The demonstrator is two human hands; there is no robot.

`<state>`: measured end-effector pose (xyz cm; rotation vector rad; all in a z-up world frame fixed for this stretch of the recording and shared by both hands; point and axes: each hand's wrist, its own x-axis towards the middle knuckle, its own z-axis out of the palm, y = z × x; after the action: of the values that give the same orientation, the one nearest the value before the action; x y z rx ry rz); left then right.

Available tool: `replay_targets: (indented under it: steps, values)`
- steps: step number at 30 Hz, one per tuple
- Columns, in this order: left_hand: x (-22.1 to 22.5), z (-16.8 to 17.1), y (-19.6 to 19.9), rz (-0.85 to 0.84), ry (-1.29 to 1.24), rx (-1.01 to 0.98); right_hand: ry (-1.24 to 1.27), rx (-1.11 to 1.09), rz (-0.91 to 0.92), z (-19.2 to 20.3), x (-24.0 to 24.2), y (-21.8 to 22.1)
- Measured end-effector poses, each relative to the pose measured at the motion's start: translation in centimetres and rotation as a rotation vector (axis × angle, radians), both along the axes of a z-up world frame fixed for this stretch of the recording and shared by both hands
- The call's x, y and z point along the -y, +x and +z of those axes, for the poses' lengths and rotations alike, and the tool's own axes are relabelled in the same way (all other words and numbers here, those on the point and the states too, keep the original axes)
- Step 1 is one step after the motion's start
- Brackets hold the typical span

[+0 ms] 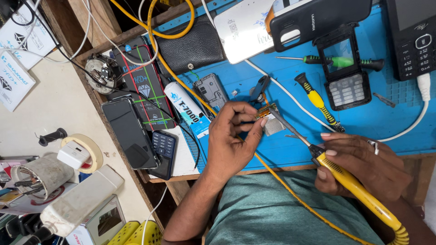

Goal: The person uses a soldering iron to work on a small electronic circuit board, applying heat to specific points while holding the board with the other hand. The person then picks up a small cylindrical component and continues to solder it onto the board.

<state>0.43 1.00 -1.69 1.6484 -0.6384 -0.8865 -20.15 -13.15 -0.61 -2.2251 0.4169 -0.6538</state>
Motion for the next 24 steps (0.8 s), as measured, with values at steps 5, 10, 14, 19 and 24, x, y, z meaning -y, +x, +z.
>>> replay_targets:
  steps: [5, 10, 14, 19, 24]
  values:
    - [0.0, 0.04, 0.06, -0.002, -0.002, -0.02, 0.005, -0.021, 0.017, 0.31, 0.23, -0.04]
    - [0.02, -0.03, 0.11, -0.006, -0.011, -0.005, 0.021, -0.015, 0.0, 0.3, 0.09, 0.07]
    - [0.04, -0.06, 0.07, -0.009, -0.016, 0.004, 0.033, -0.016, -0.004, 0.31, 0.05, 0.06]
    - [0.06, -0.09, 0.02, -0.003, -0.03, 0.001, 0.014, -0.008, 0.004, 0.24, 0.2, 0.0]
    - [0.07, -0.17, -0.03, 0.005, -0.033, -0.009, 0.021, 0.031, 0.005, -0.07, 0.24, 0.14]
